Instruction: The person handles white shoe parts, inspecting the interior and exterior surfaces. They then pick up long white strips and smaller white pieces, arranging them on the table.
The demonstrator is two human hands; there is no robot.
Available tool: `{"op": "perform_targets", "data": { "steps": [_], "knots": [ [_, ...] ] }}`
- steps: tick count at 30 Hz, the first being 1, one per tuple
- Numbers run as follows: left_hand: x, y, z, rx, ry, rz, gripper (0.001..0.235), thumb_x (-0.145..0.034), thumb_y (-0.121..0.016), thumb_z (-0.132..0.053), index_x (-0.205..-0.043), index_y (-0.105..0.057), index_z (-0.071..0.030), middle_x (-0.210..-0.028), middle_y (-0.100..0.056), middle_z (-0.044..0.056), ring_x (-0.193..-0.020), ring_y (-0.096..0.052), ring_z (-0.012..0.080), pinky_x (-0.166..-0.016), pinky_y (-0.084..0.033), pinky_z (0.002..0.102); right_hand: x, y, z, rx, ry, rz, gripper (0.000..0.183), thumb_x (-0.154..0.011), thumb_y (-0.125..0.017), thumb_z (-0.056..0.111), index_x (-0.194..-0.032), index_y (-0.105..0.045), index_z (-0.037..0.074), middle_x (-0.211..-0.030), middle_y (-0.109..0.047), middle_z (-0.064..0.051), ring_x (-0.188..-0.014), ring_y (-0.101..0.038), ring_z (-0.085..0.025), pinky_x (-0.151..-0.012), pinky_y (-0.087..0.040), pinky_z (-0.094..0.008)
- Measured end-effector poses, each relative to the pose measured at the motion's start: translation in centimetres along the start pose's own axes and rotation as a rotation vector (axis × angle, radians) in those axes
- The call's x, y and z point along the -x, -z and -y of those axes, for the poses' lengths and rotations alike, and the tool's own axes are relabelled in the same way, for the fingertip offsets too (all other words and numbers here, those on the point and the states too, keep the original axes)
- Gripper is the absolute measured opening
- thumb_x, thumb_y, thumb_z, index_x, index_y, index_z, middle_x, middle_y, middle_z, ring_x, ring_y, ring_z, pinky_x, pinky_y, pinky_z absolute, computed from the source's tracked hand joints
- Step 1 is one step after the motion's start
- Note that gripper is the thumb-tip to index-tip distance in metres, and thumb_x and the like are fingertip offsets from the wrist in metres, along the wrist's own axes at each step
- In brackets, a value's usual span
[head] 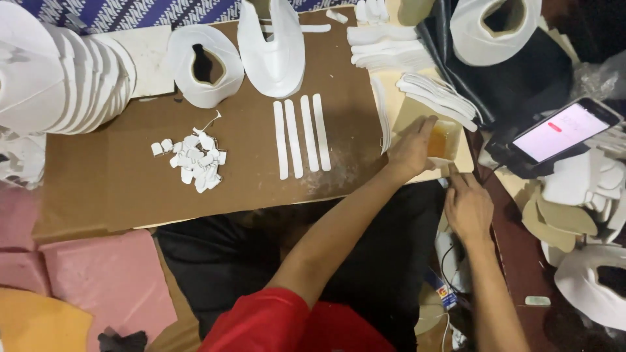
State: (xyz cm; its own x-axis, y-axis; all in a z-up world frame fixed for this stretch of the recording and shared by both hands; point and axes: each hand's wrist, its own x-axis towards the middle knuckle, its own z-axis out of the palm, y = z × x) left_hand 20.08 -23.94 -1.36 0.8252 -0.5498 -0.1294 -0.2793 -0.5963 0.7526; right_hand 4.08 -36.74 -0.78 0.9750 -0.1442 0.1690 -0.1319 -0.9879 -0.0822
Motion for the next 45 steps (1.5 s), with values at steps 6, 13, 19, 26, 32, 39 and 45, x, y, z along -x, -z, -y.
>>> {"op": "perform_targets", "data": {
  "steps": [6, 13, 19, 26, 32, 39, 45],
  "knots": [
    [0.6, 0.8, -0.5, 0.007, 0.014, -0.018, 0.12, -0.071, -0.095, -0.019, -0.162, -0.017, -0.026, -0.165, -0.036, 0.011, -0.147, -0.047, 0.0344, -0.108, -0.051, 0.061, 0.9, 2.8, 3.6, -0.312, 0.024, -0.102, 0.048, -0.096, -0.051, 0.004, -0.141, -0.068, 0.004, -0.117, -0.069, -0.021, -0.107, -0.064, -0.045, -0.092, -0.051, -0.051],
    [5.3, 3.6, -3.2, 0.034, -0.107, -0.061, 0.129, -0.072, -0.09, -0.003, -0.163, 0.001, -0.004, -0.164, -0.025, 0.034, -0.149, -0.035, 0.0494, -0.115, -0.042, 0.061, 6.0, 4.4, 8.2, -0.773, -0.109, -0.611, 0.044, -0.107, -0.051, -0.003, -0.151, -0.048, -0.006, -0.116, -0.058, -0.023, -0.1, -0.067, -0.037, -0.095, -0.052, -0.052],
    [12.1, 7.4, -4.5, 0.198, -0.23, -0.181, 0.048, -0.089, -0.058, -0.018, -0.126, -0.03, -0.006, -0.124, -0.045, 0.03, -0.11, -0.059, 0.0492, -0.094, -0.05, 0.055, 8.8, 1.4, 12.1, -0.885, -0.242, -0.548, 0.03, -0.105, -0.059, -0.003, -0.134, -0.055, -0.002, -0.081, -0.056, -0.005, -0.079, -0.06, -0.019, -0.109, -0.042, -0.047],
    [29.8, 30.8, -26.8, 0.188, 0.188, 0.122, 0.071, -0.108, -0.029, -0.058, -0.113, -0.054, 0.008, -0.109, -0.053, 0.043, -0.1, -0.046, 0.0685, -0.081, -0.027, 0.077, 3.9, 5.2, 22.8, 0.104, -0.556, -0.121, 0.025, -0.107, -0.054, 0.012, -0.13, -0.06, 0.003, -0.117, -0.057, -0.014, -0.11, -0.053, -0.027, -0.102, -0.037, -0.042],
    [31.3, 27.9, -23.8, 0.244, -0.071, -0.09, 0.05, -0.099, -0.037, -0.043, -0.103, -0.059, 0.002, -0.099, -0.057, 0.03, -0.088, -0.05, 0.0561, -0.074, -0.035, 0.066, 6.2, 2.0, 21.9, -1.019, 0.008, -0.206, 0.022, -0.101, -0.065, -0.002, -0.082, -0.074, 0.003, -0.067, -0.071, -0.011, -0.066, -0.069, -0.023, -0.072, -0.057, -0.037],
    [34.8, 24.0, -13.1, 0.27, -0.388, -0.325, 0.028, -0.09, -0.047, -0.026, -0.092, -0.065, -0.005, -0.087, -0.061, 0.016, -0.073, -0.054, 0.0416, -0.067, -0.044, 0.053, 6.7, 1.3, 21.6, -1.001, 0.05, -0.09, 0.019, -0.108, -0.058, 0.008, -0.111, -0.077, 0.004, -0.096, -0.07, -0.016, -0.089, -0.071, -0.037, -0.076, -0.058, -0.048],
    [37.3, 21.1, -3.5, 0.276, -0.623, -0.525, 0.015, -0.082, -0.056, -0.011, -0.082, -0.071, -0.011, -0.077, -0.064, 0.004, -0.061, -0.058, 0.0291, -0.06, -0.052, 0.042, 7.2, 1.5, 22.3, -0.968, 0.068, -0.187, 0.016, -0.091, -0.081, 0.0, -0.106, -0.081, 0.007, -0.089, -0.07, -0.013, -0.088, -0.071, -0.032, -0.08, -0.058, -0.041]
  ]
}}
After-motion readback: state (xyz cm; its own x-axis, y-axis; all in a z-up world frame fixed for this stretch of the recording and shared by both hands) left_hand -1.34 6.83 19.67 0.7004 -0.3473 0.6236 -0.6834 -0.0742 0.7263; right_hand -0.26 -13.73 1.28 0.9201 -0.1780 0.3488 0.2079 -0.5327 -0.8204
